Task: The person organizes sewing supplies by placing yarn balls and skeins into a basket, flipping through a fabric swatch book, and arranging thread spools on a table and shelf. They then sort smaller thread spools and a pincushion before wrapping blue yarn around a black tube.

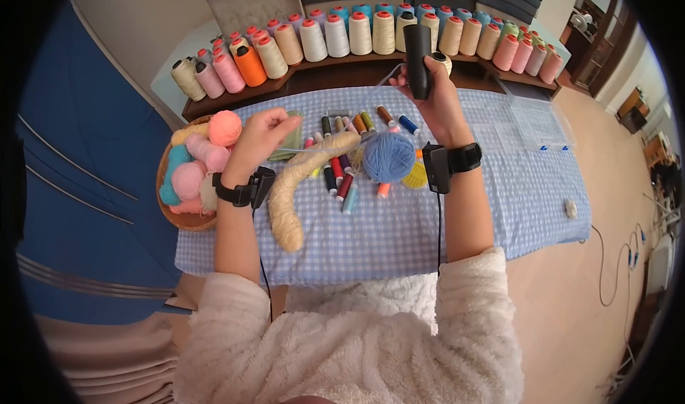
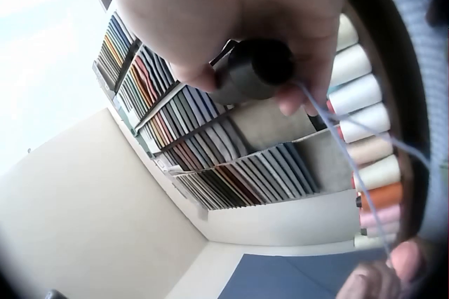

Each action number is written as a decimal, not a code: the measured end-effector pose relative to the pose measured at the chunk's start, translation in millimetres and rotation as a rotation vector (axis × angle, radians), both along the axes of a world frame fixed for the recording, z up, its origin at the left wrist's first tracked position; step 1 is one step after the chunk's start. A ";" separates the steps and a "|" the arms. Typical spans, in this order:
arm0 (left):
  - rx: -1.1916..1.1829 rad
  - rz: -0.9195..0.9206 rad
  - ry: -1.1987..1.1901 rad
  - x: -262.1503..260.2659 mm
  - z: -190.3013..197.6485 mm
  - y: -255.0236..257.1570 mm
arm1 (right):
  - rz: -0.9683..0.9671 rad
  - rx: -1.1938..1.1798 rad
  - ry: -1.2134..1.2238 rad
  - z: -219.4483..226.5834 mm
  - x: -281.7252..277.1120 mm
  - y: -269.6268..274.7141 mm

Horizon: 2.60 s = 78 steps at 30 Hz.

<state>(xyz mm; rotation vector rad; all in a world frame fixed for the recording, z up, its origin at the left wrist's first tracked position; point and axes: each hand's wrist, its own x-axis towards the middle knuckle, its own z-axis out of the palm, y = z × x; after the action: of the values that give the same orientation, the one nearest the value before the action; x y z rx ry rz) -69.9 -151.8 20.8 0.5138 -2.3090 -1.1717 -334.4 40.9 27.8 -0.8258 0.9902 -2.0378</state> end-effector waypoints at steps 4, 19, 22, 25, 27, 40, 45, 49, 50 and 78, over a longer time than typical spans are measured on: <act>-0.508 0.288 0.277 -9.7 0.0 6.6 | 0.020 -0.014 0.034 6.0 13.2 -2.9; 0.456 -0.333 0.382 -9.3 -0.4 13.0 | 0.020 0.211 0.446 18.1 59.6 6.0; 0.528 -0.269 0.473 12.4 20.6 1.9 | -0.260 0.215 0.347 27.6 52.0 9.9; 0.527 -0.229 0.544 23.7 27.5 -9.2 | -0.194 0.181 0.442 20.6 26.8 12.7; 0.523 -0.169 0.562 25.4 27.8 -7.2 | -0.213 0.198 0.486 14.9 20.3 11.3; 0.919 -0.072 1.096 27.0 34.3 -7.4 | -0.500 0.318 0.952 -21.8 -26.1 -5.3; 0.855 -0.456 1.027 34.0 22.7 -23.5 | -0.464 0.336 1.044 -10.1 -4.1 -3.8; 0.653 -0.416 0.700 18.7 31.2 15.3 | -0.334 0.361 0.959 5.2 35.5 -8.1; 0.568 -0.322 0.614 14.6 35.0 28.3 | -0.340 0.343 0.979 2.9 41.0 -11.3; 0.478 -0.245 0.136 -11.5 13.6 43.2 | 0.066 0.388 0.770 -16.8 86.6 -28.1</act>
<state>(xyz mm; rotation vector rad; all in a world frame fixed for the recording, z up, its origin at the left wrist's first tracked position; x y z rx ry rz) -81.4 -108.6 34.3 0.3037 -2.0122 -1.8351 -247.8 12.8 11.0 -1.4317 1.6727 -1.3874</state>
